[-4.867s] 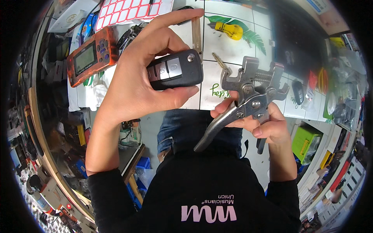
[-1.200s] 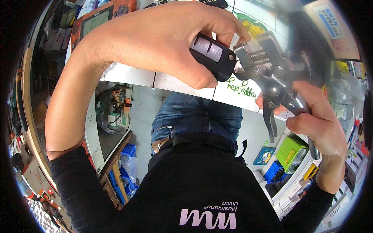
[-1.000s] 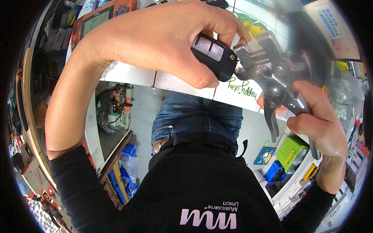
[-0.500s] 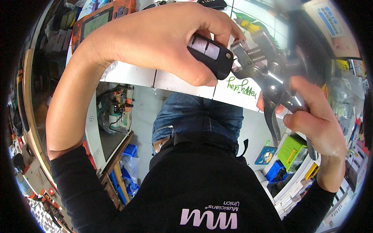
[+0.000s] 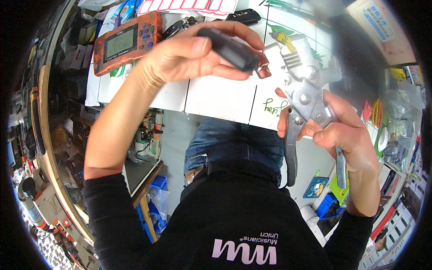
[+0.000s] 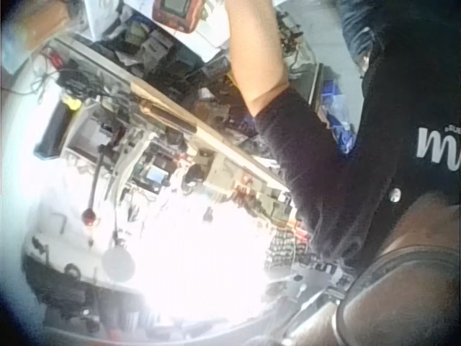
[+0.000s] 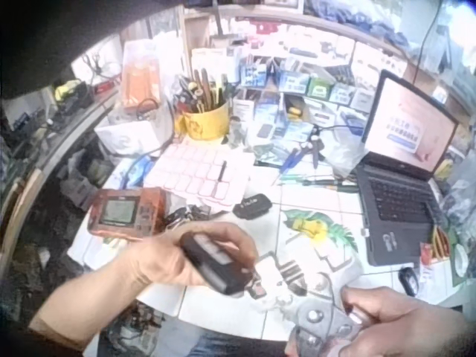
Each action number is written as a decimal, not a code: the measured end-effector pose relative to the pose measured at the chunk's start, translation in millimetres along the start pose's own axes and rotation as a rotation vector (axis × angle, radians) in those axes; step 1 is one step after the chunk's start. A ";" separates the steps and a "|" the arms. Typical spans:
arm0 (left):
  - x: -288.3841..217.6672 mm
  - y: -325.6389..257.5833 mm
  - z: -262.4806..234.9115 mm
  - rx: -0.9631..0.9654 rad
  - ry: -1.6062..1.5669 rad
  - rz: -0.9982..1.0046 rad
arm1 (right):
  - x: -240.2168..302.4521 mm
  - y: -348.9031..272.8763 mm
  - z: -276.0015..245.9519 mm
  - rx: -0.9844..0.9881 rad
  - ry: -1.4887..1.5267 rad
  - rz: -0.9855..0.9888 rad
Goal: The person opens a Panasonic CR2032 battery package with scissors, removes the battery, and installs it into a car key fob. They then use a pair of pliers to press a small pin on the key fob, likely to secure the battery or reset the mechanism.
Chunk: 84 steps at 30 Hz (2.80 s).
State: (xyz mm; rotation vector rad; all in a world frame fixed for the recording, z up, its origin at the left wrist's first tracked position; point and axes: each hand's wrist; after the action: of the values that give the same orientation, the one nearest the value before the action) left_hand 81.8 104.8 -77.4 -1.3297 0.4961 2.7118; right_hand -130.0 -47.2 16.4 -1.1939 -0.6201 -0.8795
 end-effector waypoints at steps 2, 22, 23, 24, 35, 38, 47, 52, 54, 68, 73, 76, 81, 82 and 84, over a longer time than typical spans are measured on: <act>19.9 6.4 3.3 0.073 -0.404 0.191 | -0.3 -1.0 -1.4 -0.058 0.052 0.027; 60.7 30.6 67.8 -0.845 -0.021 0.141 | -58.1 5.7 25.4 -0.048 0.433 -0.159; 62.4 30.9 68.9 -0.866 0.010 0.121 | -63.5 8.3 26.1 -0.034 0.513 -0.145; 62.8 30.3 69.4 -0.941 0.058 0.072 | -67.4 10.6 25.0 0.023 0.567 -0.157; 52.6 45.7 51.5 -0.740 -0.306 0.357 | -82.8 25.6 14.3 0.276 0.640 -0.265; 51.7 54.4 53.3 -0.654 -0.297 0.394 | -90.9 39.0 13.4 0.325 0.738 -0.294; 24.3 84.3 59.1 -1.068 -0.156 0.483 | -55.0 39.0 18.8 -0.145 -0.079 -0.144; 18.0 97.4 76.5 -0.874 -0.073 0.587 | -47.6 34.0 25.1 -0.049 0.195 -0.142; 15.0 89.8 75.0 -0.743 -0.097 0.615 | -46.2 31.2 23.1 0.086 0.452 -0.144; 42.4 45.8 47.0 -0.490 -0.065 0.533 | -53.8 -17.9 9.2 0.086 0.587 -0.095; 43.6 46.6 53.5 -0.434 0.095 0.462 | -32.1 -15.5 13.1 0.060 0.442 -0.099; 39.3 42.3 59.7 -0.506 0.225 0.389 | -23.4 -7.7 9.5 0.156 0.370 -0.044; 33.5 38.1 67.5 -0.541 0.277 0.308 | -18.9 -1.5 1.1 0.282 0.375 -0.066; 33.3 38.2 68.1 -0.547 0.277 0.302 | -17.8 -1.7 -0.7 0.311 0.370 -0.058; 33.5 38.9 68.6 -0.564 0.270 0.298 | -15.3 -3.2 -2.4 0.334 0.371 -0.046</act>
State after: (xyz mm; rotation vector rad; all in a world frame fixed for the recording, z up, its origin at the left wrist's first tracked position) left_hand 1.0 87.9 -54.6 -1.9049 -0.0881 3.0671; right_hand -140.9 -46.0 5.1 -0.6954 -0.4694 -0.9639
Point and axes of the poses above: each hand's wrist, its own y-axis towards the middle knuckle, its own z-axis out of the palm, x = y × z, and after that the axes turned 10 degrees about x, right-handed
